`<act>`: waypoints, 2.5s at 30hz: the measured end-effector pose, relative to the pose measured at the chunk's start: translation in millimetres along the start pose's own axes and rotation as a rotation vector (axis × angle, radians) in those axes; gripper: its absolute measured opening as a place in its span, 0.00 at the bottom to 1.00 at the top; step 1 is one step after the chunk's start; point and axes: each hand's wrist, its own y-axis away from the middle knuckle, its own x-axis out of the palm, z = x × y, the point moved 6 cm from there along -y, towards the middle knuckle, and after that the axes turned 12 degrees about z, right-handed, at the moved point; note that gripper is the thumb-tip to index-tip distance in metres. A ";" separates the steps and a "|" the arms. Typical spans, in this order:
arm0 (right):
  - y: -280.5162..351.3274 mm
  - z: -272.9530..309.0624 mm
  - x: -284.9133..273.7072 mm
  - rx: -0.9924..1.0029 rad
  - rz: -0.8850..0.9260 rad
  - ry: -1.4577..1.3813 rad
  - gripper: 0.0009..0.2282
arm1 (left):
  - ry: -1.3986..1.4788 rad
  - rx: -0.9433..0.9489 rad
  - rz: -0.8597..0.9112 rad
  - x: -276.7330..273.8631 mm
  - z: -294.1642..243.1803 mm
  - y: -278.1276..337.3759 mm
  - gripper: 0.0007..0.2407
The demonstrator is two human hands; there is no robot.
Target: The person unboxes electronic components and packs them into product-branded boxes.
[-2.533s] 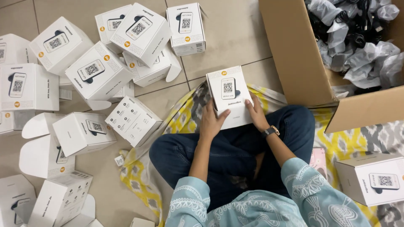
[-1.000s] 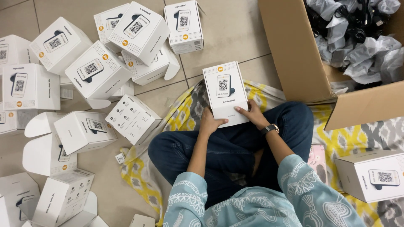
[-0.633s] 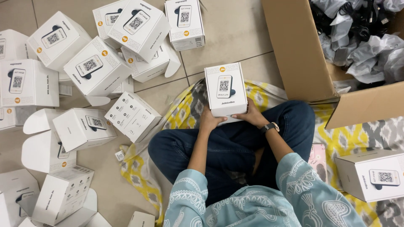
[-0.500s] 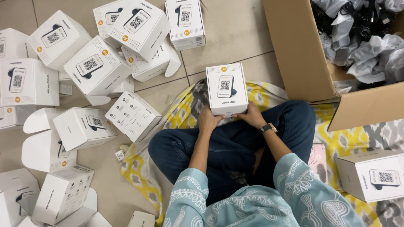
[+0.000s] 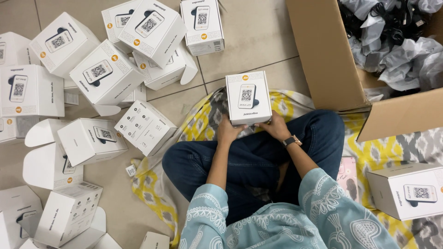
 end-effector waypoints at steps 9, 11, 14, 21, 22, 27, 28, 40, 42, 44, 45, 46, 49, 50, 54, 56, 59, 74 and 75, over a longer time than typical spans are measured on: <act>-8.6 -24.0 8.7 0.209 0.171 -0.401 0.36 | 0.525 -0.053 0.280 27.0 16.6 -22.0 0.41; -1.0 -19.5 10.8 0.351 0.227 -0.652 0.37 | 0.642 -0.232 0.300 25.7 18.9 -16.2 0.45; -1.6 -19.6 12.2 0.348 0.244 -0.704 0.37 | 0.687 -0.208 0.305 29.3 27.0 -19.7 0.46; -1.6 -9.5 11.4 0.301 0.252 -0.739 0.34 | 0.755 -0.215 0.262 27.5 29.9 -21.6 0.44; -2.3 -10.0 11.9 0.293 0.255 -0.755 0.33 | 0.750 -0.223 0.250 26.9 29.8 -22.0 0.44; -3.3 -11.9 14.1 0.269 0.260 -0.781 0.32 | 0.738 -0.224 0.234 24.0 29.8 -21.6 0.43; -4.3 -13.5 15.0 0.271 0.269 -0.769 0.33 | 0.762 -0.202 0.235 23.5 28.9 -22.0 0.42; 45.4 20.2 -14.7 -0.065 0.092 -0.706 0.37 | 0.667 0.241 0.089 2.1 -15.1 12.4 0.29; 77.9 34.8 -40.7 -0.133 0.030 -0.705 0.39 | 0.693 0.333 0.123 0.1 -54.2 40.7 0.29; 117.4 52.0 -72.1 -0.247 -0.014 -0.724 0.42 | 0.635 0.463 0.122 4.9 -88.0 64.2 0.31; 137.0 44.2 -82.2 -0.232 -0.050 -0.739 0.42 | 0.621 0.464 0.162 15.5 -108.1 71.1 0.31; 157.5 38.9 -93.7 -0.254 -0.116 -0.734 0.41 | 0.617 0.530 0.196 24.2 -130.8 80.0 0.33; 221.0 -3.4 -117.8 -0.220 -0.290 -0.683 0.39 | 0.626 0.649 0.338 68.2 -198.6 103.1 0.37; 243.2 -21.2 -123.8 -0.176 -0.364 -0.634 0.37 | 0.642 0.696 0.411 85.4 -221.9 111.9 0.38; 319.1 -89.2 -139.2 0.003 -0.554 -0.651 0.35 | 0.695 0.713 0.638 171.7 -287.7 127.3 0.39; 357.5 -136.4 -138.5 0.180 -0.685 -0.804 0.35 | 0.730 0.707 0.758 219.8 -311.1 133.6 0.37; 392.6 -156.5 -164.1 0.226 -0.787 -0.835 0.34 | 0.648 0.696 0.812 271.5 -346.5 140.6 0.36; 464.6 -257.7 -156.9 0.504 -1.400 -0.924 0.25 | 0.255 0.466 0.819 386.2 -290.0 50.8 0.28; 466.6 -257.4 -157.7 0.502 -1.403 -0.922 0.25 | 0.256 0.469 0.820 385.6 -294.3 54.4 0.28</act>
